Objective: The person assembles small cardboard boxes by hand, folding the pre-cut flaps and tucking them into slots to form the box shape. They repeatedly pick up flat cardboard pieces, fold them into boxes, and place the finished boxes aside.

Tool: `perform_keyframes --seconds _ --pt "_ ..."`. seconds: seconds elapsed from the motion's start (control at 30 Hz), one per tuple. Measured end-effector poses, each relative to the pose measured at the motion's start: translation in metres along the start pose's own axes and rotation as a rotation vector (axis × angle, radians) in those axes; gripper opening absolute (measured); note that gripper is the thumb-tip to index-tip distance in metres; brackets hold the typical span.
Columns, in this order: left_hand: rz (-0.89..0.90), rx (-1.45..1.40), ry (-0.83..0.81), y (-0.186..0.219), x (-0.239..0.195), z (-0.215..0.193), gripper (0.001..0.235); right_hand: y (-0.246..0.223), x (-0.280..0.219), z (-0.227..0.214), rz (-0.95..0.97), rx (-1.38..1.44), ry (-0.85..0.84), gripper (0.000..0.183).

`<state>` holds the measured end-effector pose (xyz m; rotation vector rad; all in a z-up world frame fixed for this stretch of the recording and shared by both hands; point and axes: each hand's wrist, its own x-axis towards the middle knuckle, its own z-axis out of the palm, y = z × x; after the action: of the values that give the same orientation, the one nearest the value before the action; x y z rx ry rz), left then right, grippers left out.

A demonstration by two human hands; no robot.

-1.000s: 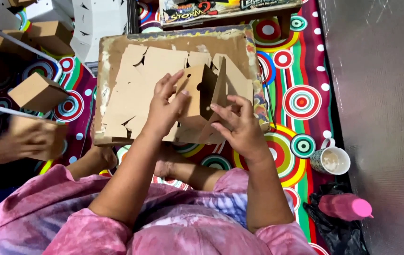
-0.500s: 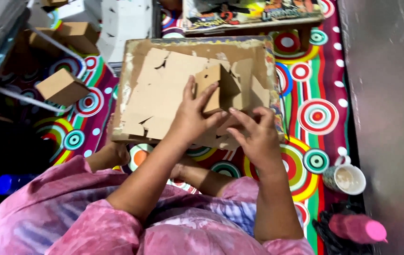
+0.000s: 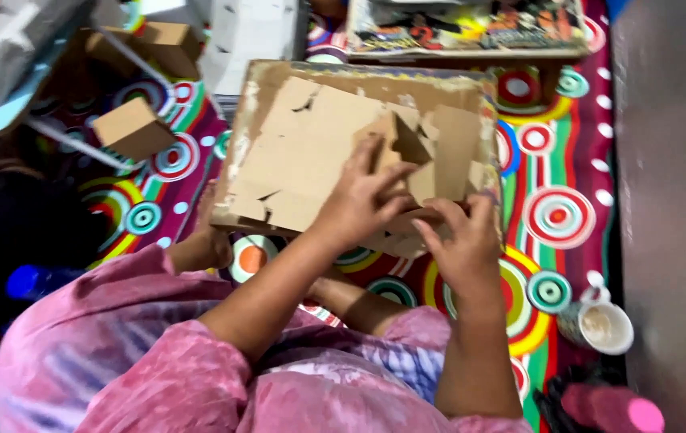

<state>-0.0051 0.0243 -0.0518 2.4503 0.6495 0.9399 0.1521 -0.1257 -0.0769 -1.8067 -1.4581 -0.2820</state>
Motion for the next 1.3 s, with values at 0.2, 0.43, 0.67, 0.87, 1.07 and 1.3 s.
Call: perform_keyframes --seconds 0.2,0.43,0.67,0.87,1.07,1.3 --pt "-0.107 -0.113 0.030 -0.003 0.001 -0.002 0.048 -0.008 0.001 0.008 0.111 0.182 0.177 0.028" --pt "-0.120 -0.050 0.024 -0.001 -0.007 0.012 0.044 -0.009 0.005 0.017 0.079 0.312 0.184 0.025" --pt "-0.163 -0.074 -0.027 0.012 -0.001 0.001 0.042 0.003 0.005 0.011 0.068 0.354 0.225 0.026" --pt "-0.226 -0.100 -0.034 0.006 0.000 0.004 0.043 0.007 0.006 0.006 0.058 0.392 0.273 0.027" --pt "-0.199 -0.095 -0.025 0.015 -0.002 0.010 0.045 -0.001 0.006 0.015 0.022 0.340 0.210 0.025" --pt "-0.210 -0.091 0.021 0.019 -0.001 0.006 0.042 0.005 0.005 0.005 0.030 0.284 0.182 0.022"
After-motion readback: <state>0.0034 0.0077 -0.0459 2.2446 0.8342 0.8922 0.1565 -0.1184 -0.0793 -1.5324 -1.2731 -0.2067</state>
